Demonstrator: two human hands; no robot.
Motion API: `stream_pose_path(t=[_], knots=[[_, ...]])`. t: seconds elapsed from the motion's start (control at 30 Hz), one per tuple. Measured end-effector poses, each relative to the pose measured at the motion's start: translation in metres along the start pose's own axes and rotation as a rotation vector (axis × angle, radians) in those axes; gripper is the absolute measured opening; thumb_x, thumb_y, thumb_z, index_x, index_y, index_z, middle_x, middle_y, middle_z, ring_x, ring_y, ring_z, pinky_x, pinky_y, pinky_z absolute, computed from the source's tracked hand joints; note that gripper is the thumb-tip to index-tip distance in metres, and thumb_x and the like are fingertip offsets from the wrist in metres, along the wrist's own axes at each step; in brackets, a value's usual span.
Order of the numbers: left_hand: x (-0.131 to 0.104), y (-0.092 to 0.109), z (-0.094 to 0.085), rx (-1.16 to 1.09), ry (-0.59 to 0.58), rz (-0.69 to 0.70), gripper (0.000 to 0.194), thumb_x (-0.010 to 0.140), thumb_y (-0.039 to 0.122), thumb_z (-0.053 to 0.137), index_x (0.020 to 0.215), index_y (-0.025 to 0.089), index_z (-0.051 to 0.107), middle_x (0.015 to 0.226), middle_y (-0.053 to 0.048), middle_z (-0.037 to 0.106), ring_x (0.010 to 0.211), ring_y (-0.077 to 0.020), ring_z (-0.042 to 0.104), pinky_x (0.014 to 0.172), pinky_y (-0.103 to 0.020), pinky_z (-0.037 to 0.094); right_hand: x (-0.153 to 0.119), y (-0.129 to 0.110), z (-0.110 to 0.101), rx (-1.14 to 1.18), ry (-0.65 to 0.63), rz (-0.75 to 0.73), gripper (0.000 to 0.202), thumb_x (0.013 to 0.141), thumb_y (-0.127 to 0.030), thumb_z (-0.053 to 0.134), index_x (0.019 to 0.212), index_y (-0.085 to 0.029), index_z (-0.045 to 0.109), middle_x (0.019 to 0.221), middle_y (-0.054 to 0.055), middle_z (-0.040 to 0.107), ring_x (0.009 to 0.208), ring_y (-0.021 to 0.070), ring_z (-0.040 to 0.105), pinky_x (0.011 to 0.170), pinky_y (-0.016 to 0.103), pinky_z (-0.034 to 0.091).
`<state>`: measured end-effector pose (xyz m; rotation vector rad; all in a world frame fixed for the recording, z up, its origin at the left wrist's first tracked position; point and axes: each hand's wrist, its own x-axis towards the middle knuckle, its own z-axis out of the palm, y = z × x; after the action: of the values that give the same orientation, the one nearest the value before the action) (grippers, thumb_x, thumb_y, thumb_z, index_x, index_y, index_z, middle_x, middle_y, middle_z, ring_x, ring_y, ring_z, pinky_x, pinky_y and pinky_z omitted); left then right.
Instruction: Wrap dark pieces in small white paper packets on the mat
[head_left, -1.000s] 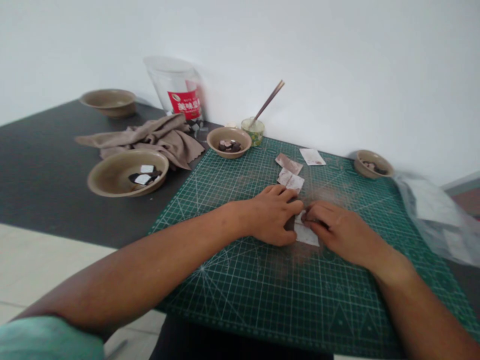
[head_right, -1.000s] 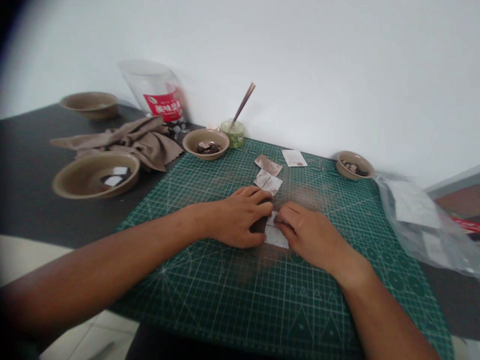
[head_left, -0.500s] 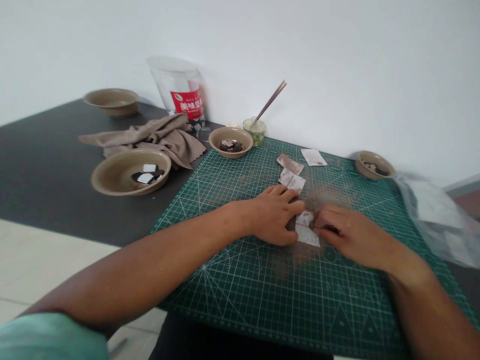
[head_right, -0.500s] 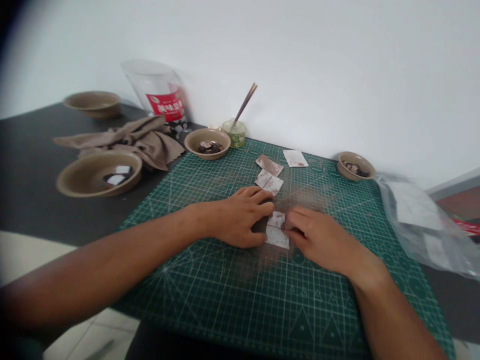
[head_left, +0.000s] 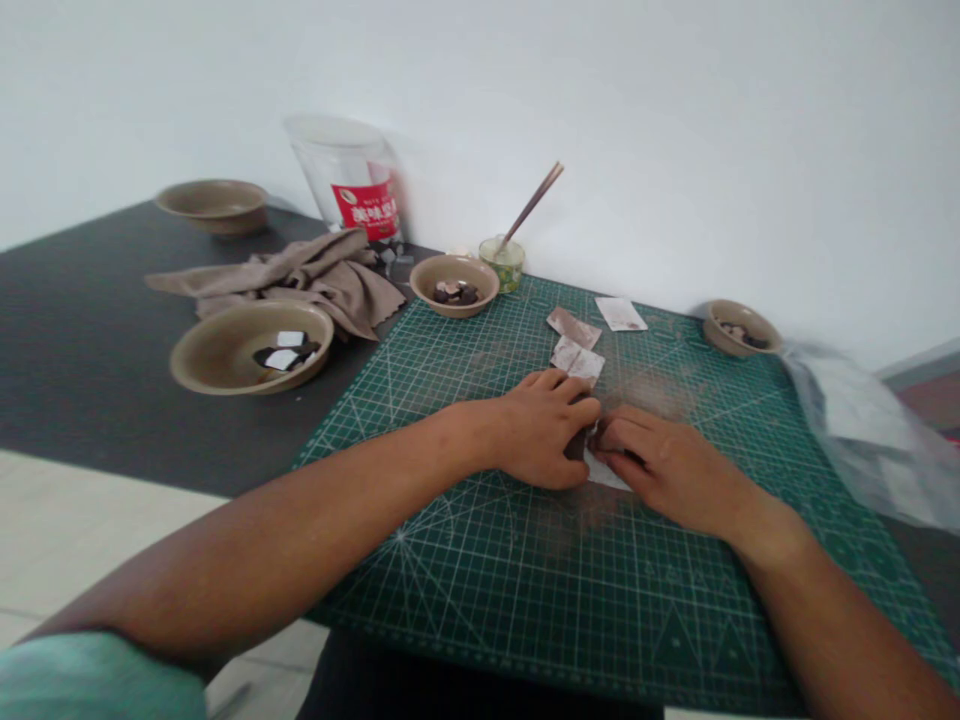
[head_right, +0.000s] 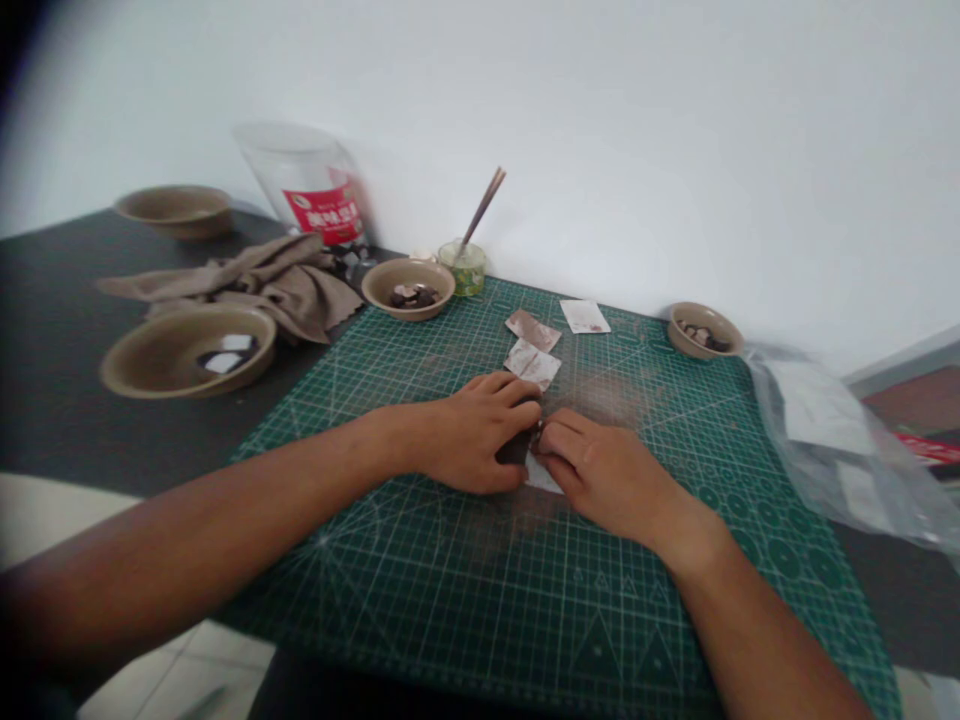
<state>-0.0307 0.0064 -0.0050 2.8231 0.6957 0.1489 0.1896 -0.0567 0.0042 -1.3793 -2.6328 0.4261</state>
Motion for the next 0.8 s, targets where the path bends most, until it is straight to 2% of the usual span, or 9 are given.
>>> stream_pose_path(t=[0.1, 0.27, 0.37, 0.43, 0.53, 0.63, 0.7, 0.8], knots=[[0.000, 0.000, 0.000, -0.001, 0.004, -0.008, 0.045, 0.084, 0.049, 0.057, 0.118, 0.020, 0.051, 0.144, -0.013, 0.046, 0.132, -0.0357, 0.041, 0.110, -0.051, 0.036, -0.003, 0.002, -0.005, -0.036, 0.017, 0.061, 0.013, 0.099, -0.024, 0.050, 0.090, -0.021, 0.058, 0.095, 0.005, 0.063, 0.085, 0.0200, 0.062, 0.075, 0.034, 0.048], [0.000, 0.000, -0.001, -0.011, -0.014, 0.001, 0.047, 0.085, 0.051, 0.057, 0.119, 0.020, 0.051, 0.142, -0.013, 0.046, 0.132, -0.0354, 0.041, 0.110, -0.051, 0.036, -0.005, -0.008, -0.002, 0.043, -0.082, -0.024, 0.013, 0.099, -0.020, 0.049, 0.092, -0.022, 0.059, 0.097, 0.003, 0.064, 0.085, 0.0180, 0.062, 0.075, 0.032, 0.047], [0.000, 0.000, -0.001, -0.008, -0.001, 0.003, 0.045, 0.085, 0.050, 0.056, 0.119, 0.020, 0.051, 0.142, -0.013, 0.047, 0.132, -0.0350, 0.041, 0.110, -0.051, 0.035, -0.003, -0.007, 0.000, 0.005, 0.008, 0.046, 0.013, 0.101, -0.022, 0.047, 0.097, -0.022, 0.059, 0.102, 0.005, 0.064, 0.091, 0.0204, 0.062, 0.078, 0.035, 0.048], [0.000, 0.000, -0.001, -0.006, 0.000, -0.002, 0.045, 0.085, 0.049, 0.056, 0.119, 0.020, 0.051, 0.143, -0.012, 0.046, 0.132, -0.0350, 0.041, 0.111, -0.051, 0.035, -0.004, -0.003, -0.001, -0.041, 0.049, 0.108, 0.013, 0.100, -0.023, 0.047, 0.094, -0.022, 0.058, 0.099, 0.006, 0.063, 0.088, 0.0210, 0.061, 0.077, 0.036, 0.047], [-0.001, 0.001, 0.000, -0.011, 0.001, 0.002, 0.045, 0.085, 0.049, 0.057, 0.119, 0.020, 0.051, 0.144, -0.013, 0.045, 0.132, -0.0351, 0.041, 0.111, -0.051, 0.035, -0.006, -0.002, -0.003, 0.001, -0.014, 0.077, 0.013, 0.099, -0.022, 0.049, 0.091, -0.022, 0.059, 0.095, 0.004, 0.063, 0.085, 0.0197, 0.061, 0.076, 0.035, 0.048], [-0.001, 0.001, -0.001, -0.009, 0.004, 0.012, 0.045, 0.085, 0.049, 0.056, 0.118, 0.019, 0.052, 0.143, -0.013, 0.046, 0.131, -0.0354, 0.042, 0.110, -0.051, 0.035, -0.004, -0.007, 0.000, 0.077, -0.038, 0.016, 0.013, 0.100, -0.019, 0.048, 0.096, -0.022, 0.059, 0.102, 0.005, 0.064, 0.090, 0.0193, 0.062, 0.079, 0.034, 0.048], [-0.001, 0.001, -0.001, -0.004, -0.005, 0.007, 0.045, 0.085, 0.049, 0.056, 0.119, 0.019, 0.052, 0.142, -0.013, 0.047, 0.131, -0.0356, 0.042, 0.110, -0.051, 0.036, -0.003, -0.007, 0.001, 0.046, 0.019, 0.061, 0.011, 0.100, -0.020, 0.048, 0.098, -0.022, 0.058, 0.104, 0.005, 0.063, 0.091, 0.0201, 0.062, 0.080, 0.036, 0.048], [0.000, 0.002, -0.002, 0.001, -0.013, -0.005, 0.047, 0.085, 0.049, 0.057, 0.120, 0.020, 0.051, 0.144, -0.013, 0.045, 0.133, -0.0358, 0.041, 0.111, -0.052, 0.035, -0.004, -0.004, 0.000, -0.034, 0.060, 0.159, 0.009, 0.099, -0.023, 0.051, 0.091, -0.022, 0.056, 0.096, 0.004, 0.062, 0.085, 0.0206, 0.060, 0.076, 0.036, 0.046]])
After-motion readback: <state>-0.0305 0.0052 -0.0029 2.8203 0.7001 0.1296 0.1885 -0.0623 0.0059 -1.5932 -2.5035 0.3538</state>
